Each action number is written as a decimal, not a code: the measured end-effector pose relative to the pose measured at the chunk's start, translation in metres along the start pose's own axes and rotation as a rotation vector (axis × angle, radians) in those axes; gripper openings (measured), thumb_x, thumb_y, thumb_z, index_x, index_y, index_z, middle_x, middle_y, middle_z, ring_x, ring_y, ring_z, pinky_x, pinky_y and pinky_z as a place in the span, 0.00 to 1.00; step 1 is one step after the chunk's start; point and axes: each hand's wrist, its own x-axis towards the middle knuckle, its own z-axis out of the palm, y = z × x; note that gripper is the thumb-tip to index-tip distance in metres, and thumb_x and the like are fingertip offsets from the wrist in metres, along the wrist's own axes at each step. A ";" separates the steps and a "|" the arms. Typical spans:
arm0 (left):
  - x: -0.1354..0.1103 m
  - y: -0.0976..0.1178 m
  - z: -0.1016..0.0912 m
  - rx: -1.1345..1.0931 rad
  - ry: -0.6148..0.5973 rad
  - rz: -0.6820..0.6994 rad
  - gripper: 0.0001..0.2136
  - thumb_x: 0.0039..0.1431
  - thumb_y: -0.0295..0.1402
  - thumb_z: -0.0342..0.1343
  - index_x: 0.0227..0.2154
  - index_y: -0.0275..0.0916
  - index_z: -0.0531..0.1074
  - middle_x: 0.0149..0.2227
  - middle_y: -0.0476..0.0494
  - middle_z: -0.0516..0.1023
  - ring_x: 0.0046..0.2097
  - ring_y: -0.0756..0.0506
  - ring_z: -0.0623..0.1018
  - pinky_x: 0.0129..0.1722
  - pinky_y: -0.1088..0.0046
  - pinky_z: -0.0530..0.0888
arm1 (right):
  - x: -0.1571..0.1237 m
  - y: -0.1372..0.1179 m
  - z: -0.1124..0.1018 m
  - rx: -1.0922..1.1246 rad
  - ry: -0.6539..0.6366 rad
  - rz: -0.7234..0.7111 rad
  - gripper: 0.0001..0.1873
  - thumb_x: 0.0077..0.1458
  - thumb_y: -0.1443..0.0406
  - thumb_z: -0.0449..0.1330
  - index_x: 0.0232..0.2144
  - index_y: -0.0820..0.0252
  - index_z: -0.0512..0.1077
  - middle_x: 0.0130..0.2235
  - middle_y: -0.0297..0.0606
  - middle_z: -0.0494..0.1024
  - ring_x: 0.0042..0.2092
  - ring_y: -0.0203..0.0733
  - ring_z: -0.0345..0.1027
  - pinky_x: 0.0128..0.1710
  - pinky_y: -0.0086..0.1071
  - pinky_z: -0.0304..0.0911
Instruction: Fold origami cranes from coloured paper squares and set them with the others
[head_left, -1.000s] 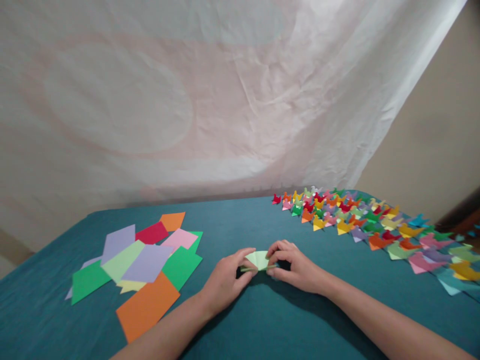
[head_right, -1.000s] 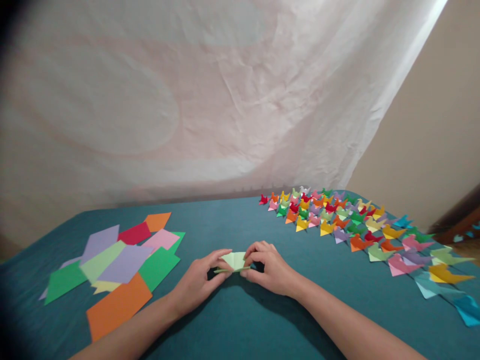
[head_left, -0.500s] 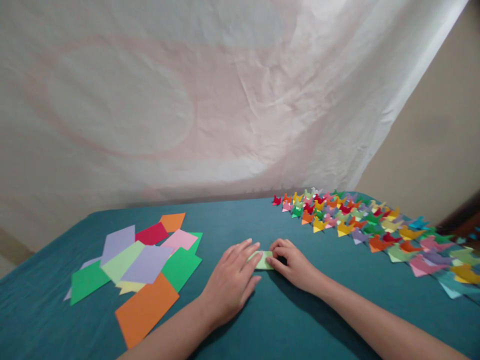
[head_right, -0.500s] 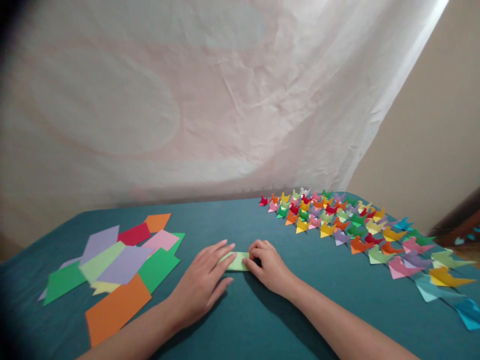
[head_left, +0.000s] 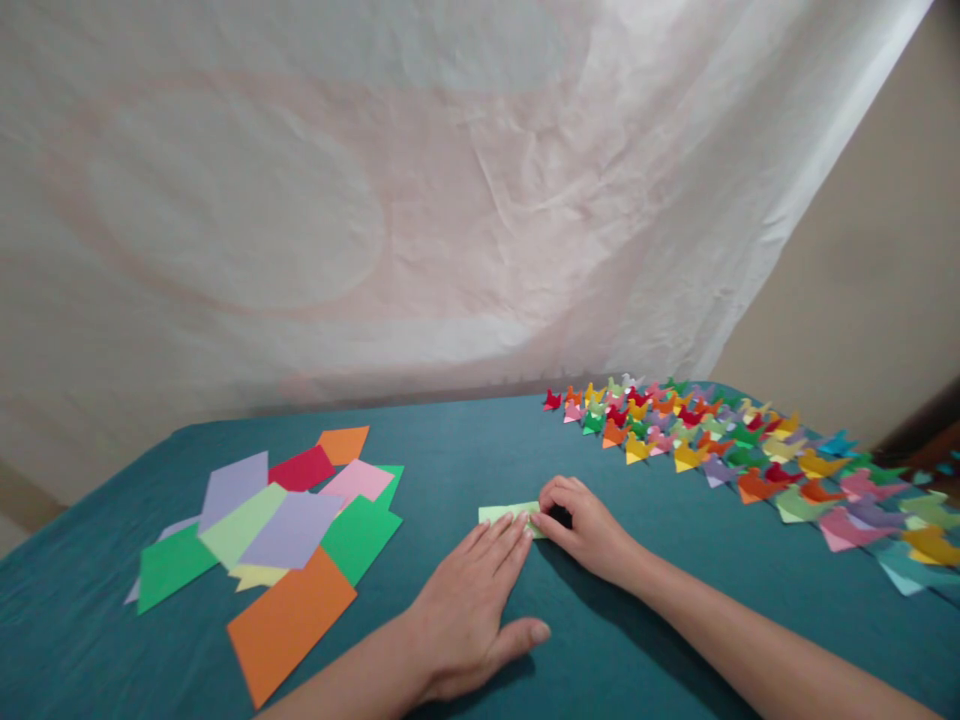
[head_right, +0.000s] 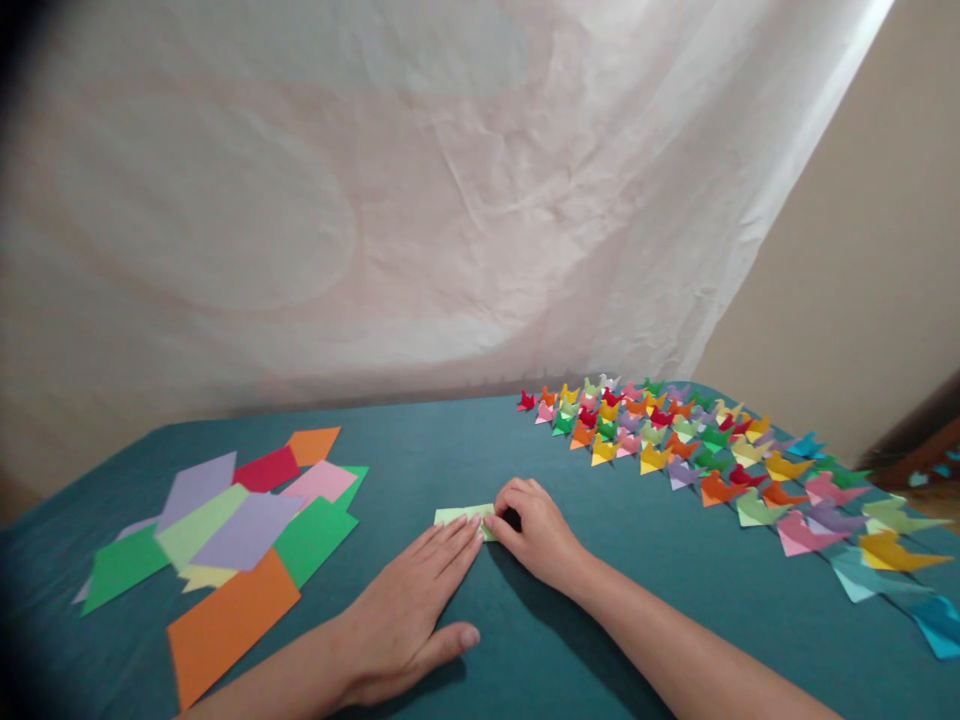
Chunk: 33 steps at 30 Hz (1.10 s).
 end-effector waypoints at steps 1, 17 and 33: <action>0.000 0.000 0.000 0.001 -0.001 0.000 0.33 0.60 0.52 0.40 0.63 0.36 0.46 0.64 0.37 0.46 0.64 0.38 0.49 0.62 0.58 0.51 | 0.000 0.000 0.000 -0.003 0.005 0.008 0.06 0.55 0.64 0.56 0.27 0.58 0.67 0.31 0.36 0.71 0.36 0.40 0.63 0.38 0.35 0.59; 0.001 -0.004 -0.006 -0.026 -0.021 0.009 0.33 0.60 0.53 0.40 0.62 0.37 0.46 0.64 0.37 0.47 0.64 0.39 0.50 0.62 0.57 0.49 | -0.003 0.001 -0.001 -0.001 -0.018 -0.007 0.09 0.56 0.65 0.55 0.38 0.56 0.73 0.38 0.40 0.72 0.42 0.44 0.63 0.43 0.39 0.59; 0.002 -0.002 -0.005 -0.026 -0.024 -0.044 0.31 0.61 0.51 0.40 0.62 0.38 0.48 0.64 0.37 0.48 0.64 0.39 0.51 0.62 0.56 0.50 | -0.004 0.003 0.001 -0.011 0.003 0.022 0.09 0.52 0.66 0.59 0.37 0.56 0.73 0.38 0.39 0.71 0.43 0.44 0.63 0.44 0.39 0.59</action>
